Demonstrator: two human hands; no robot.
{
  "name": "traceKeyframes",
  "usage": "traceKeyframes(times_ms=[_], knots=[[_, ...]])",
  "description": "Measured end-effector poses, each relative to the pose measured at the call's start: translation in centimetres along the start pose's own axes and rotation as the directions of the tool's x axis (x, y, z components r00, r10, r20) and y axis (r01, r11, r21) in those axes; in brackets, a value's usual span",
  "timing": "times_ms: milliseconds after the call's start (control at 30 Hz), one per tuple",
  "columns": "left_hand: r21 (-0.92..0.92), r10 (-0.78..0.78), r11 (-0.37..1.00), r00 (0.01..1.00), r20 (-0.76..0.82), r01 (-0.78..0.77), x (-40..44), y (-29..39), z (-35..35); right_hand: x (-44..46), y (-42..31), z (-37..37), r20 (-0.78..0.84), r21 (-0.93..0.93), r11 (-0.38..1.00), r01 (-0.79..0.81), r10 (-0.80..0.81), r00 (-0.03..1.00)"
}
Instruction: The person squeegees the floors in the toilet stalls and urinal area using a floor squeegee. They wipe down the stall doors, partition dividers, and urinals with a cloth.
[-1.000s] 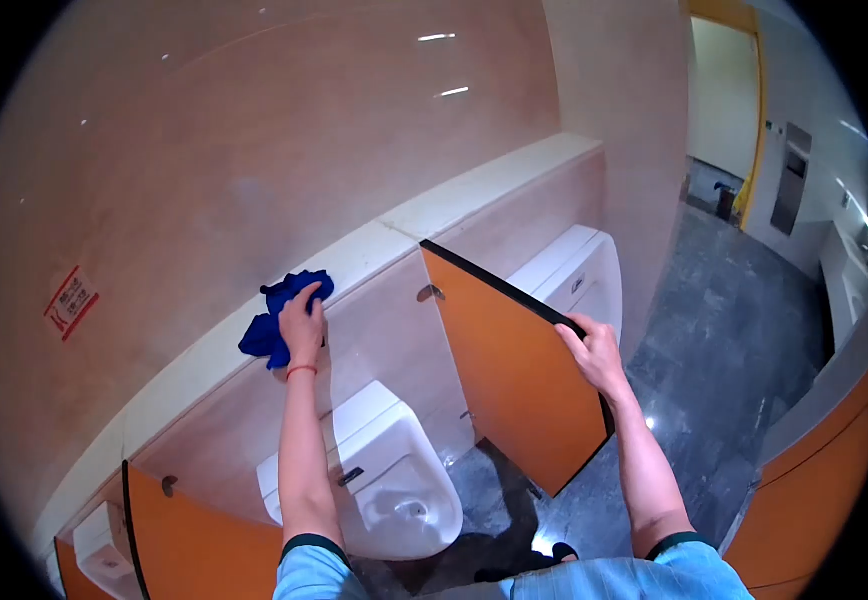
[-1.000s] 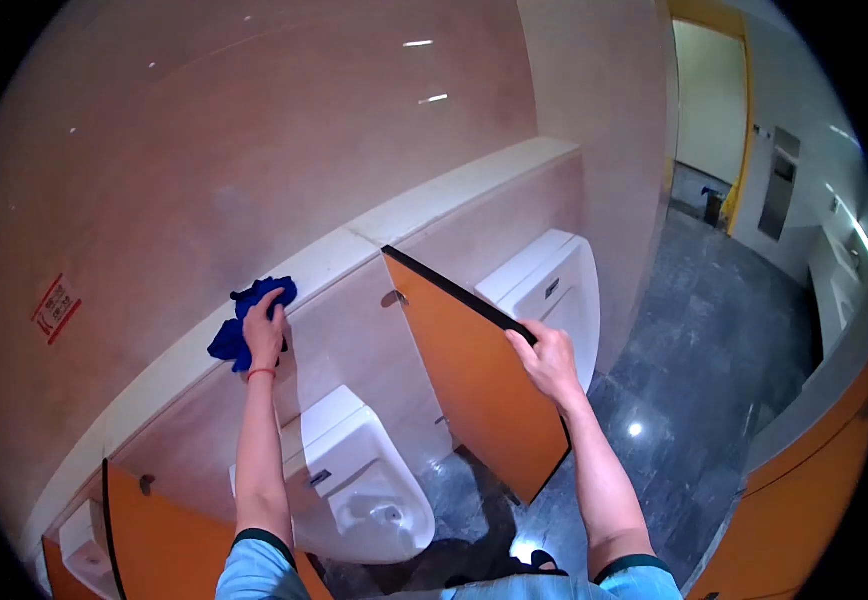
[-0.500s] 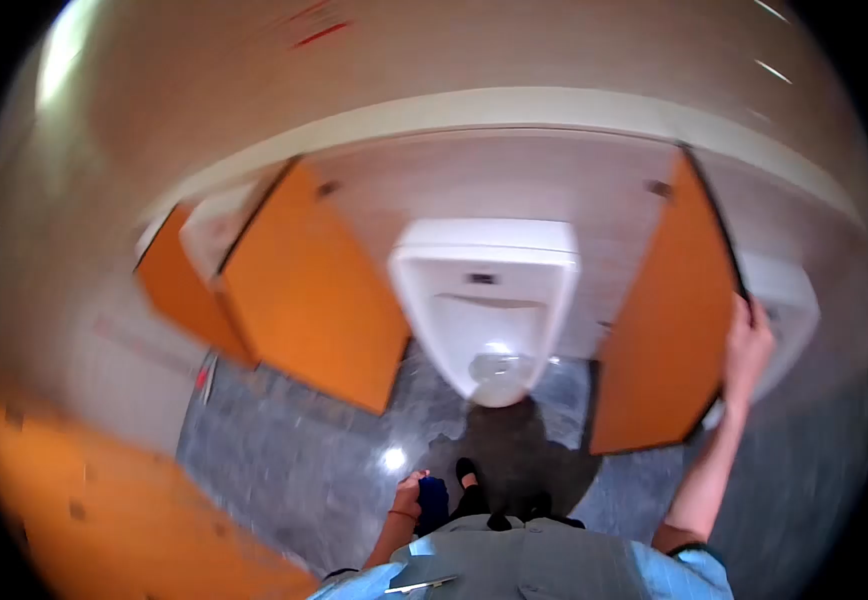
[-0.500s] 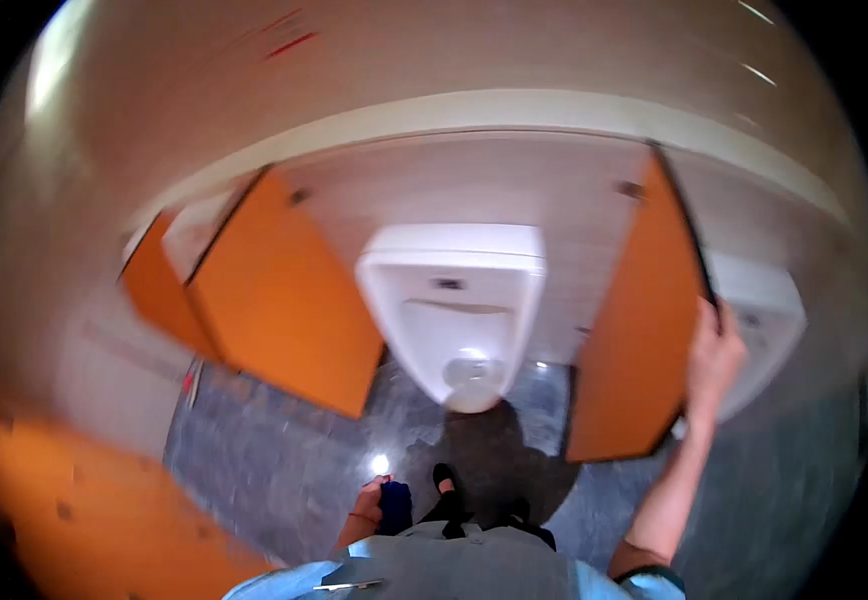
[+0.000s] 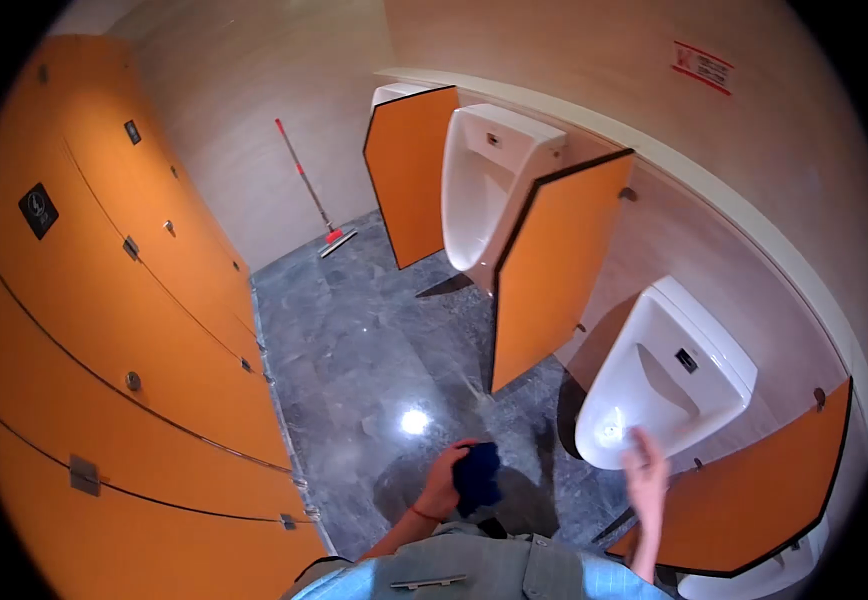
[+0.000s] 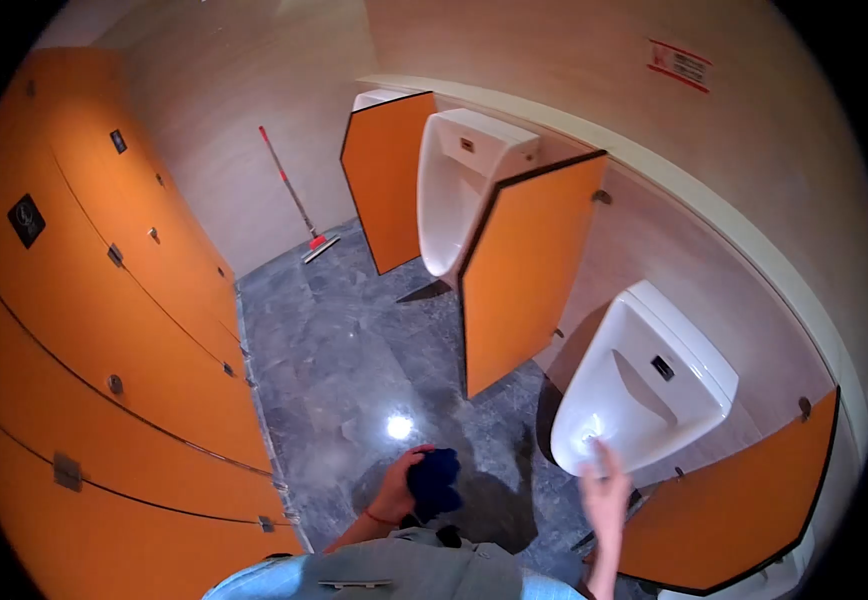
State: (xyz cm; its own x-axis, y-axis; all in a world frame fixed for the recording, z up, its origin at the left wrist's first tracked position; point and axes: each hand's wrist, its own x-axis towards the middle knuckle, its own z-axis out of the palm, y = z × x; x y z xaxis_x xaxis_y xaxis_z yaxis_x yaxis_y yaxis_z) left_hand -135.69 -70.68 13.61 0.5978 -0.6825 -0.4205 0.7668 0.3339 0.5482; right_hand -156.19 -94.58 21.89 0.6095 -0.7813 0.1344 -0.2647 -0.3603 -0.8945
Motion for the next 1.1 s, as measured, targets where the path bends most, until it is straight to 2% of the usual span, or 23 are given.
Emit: traceKeyframes(times_ms=[33, 67, 100, 133, 200, 233, 267, 300, 333, 367, 400, 533, 633, 700, 733, 767, 800, 833, 900, 933, 1000, 1067, 1100], knots=[[-0.011, 0.010, 1.000, 1.000, -0.005, -0.010, 0.3, 1.0, 0.0, 0.0, -1.3, 3.7, 0.308, -0.030, 0.999, 0.021, -0.010, 0.951], [-0.080, -0.050, 0.995, 0.992, 0.114, 0.060, 0.6, 1.9, 0.0, 0.1, -2.1, 7.2, 0.528, 0.073, 0.997, 0.030, -0.064, 0.847], [-0.139, -0.095, 0.982, 0.966, 0.242, 0.131, 0.7, 3.1, -0.4, 0.4, -2.8, 10.4, 0.694, 0.031, 0.994, 0.106, -0.098, 0.714], [-0.144, -0.075, 0.983, 0.969, 0.237, 0.112, 1.0, 4.4, -0.6, 0.5, -1.4, 14.0, 0.742, 0.124, 0.986, 0.109, -0.165, 0.650], [-0.087, -0.072, 0.990, 0.921, 0.384, 0.113, 1.5, 6.8, -1.1, 0.5, -4.1, 18.9, 0.748, 0.237, 0.971, 0.032, -0.204, 0.631], [-0.035, -0.020, 0.999, 0.900, 0.436, 0.039, 1.5, 8.5, -1.1, 0.7, -3.9, 21.6, 0.644, 0.257, 0.951, 0.172, -0.301, 0.703], [-0.039, 0.029, 0.999, 0.893, 0.449, -0.013, 1.7, 10.1, -1.4, 1.0, -4.0, 23.4, 0.643, 0.272, 0.944, 0.186, -0.322, 0.696], [0.287, 0.069, 0.936, 0.909, 0.412, -0.201, 2.4, 12.2, -1.7, 1.7, -4.0, 25.1, 0.657, 0.221, 0.975, 0.029, -0.171, 0.734], [0.581, 0.126, 0.738, 0.915, 0.383, -0.344, 2.8, 14.7, -1.8, 2.3, -4.2, 26.9, 0.668, 0.168, 0.977, -0.128, -0.018, 0.744], [0.450, -0.075, 0.889, 0.939, 0.337, -0.090, 3.8, 16.2, -3.5, 2.6, -4.7, 28.3, 0.652, 0.316, 0.926, -0.205, -0.055, 0.756], [0.523, -0.072, 0.843, 0.937, 0.342, -0.126, 4.9, 17.5, -4.7, 3.4, -5.5, 29.4, 0.675, 0.386, 0.859, -0.336, -0.015, 0.738], [0.596, 0.002, 0.779, 0.951, 0.308, -0.195, 9.0, 23.5, -8.7, 8.9, -6.8, 34.3, 0.540, 0.387, 0.885, -0.258, 0.009, 0.842], [0.606, 0.108, 0.769, 0.975, 0.194, -0.205, 12.6, 27.4, -13.4, 15.3, -5.2, 37.9, 0.500, 0.315, 0.929, -0.192, 0.010, 0.866], [0.668, 0.258, 0.710, 0.965, 0.046, -0.222, 14.3, 28.8, -18.2, 19.9, -2.5, 41.3, 0.474, 0.324, 0.924, -0.203, 0.027, 0.880], [0.740, 0.262, 0.661, 0.962, -0.075, -0.122, 13.6, 30.9, -18.8, 22.2, -1.8, 43.7, 0.442, 0.329, 0.930, -0.162, 0.000, 0.897], [0.725, 0.270, 0.687, 0.944, -0.190, -0.051, 12.9, 33.1, -19.4, 24.1, -3.4, 45.7, 0.442, 0.238, 0.959, -0.155, 0.036, 0.896], [0.703, 0.270, 0.711, 0.913, -0.305, 0.025, 11.9, 35.0, -20.5, 25.4, -5.1, 47.6, 0.478, 0.379, 0.913, -0.152, -0.053, 0.877], [0.720, 0.286, 0.693, 0.902, -0.324, 0.038, 11.6, 35.6, -23.5, 26.6, -7.8, 49.4, 0.522, 0.345, 0.924, -0.163, -0.045, 0.852], [0.561, 0.413, 0.814, 0.832, -0.371, -0.154, 12.2, 36.7, -30.0, 29.4, -9.9, 54.7, 0.573, 0.376, 0.905, -0.201, -0.057, 0.818], [0.572, 0.491, 0.800, 0.744, -0.453, -0.180, 11.5, 37.7, -29.9, 30.6, -11.5, 56.8, 0.556, 0.301, 0.951, -0.068, -0.117, 0.823], [0.607, 0.602, 0.762, 0.593, -0.535, -0.226, 10.2, 38.3, -29.8, 32.8, -14.7, 60.9, 0.642, 0.133, 0.991, -0.032, -0.062, 0.764], [0.633, 0.644, 0.734, 0.544, -0.537, -0.244, 10.1, 38.1, -32.6, 34.7, -17.6, 65.2, 0.756, 0.170, 0.984, -0.057, -0.093, 0.648], [0.573, 0.607, 0.782, 0.512, -0.608, -0.246, 10.3, 38.2, -34.2, 35.5, -19.4, 67.0, 0.789, 0.222, 0.974, -0.050, -0.149, 0.596]])
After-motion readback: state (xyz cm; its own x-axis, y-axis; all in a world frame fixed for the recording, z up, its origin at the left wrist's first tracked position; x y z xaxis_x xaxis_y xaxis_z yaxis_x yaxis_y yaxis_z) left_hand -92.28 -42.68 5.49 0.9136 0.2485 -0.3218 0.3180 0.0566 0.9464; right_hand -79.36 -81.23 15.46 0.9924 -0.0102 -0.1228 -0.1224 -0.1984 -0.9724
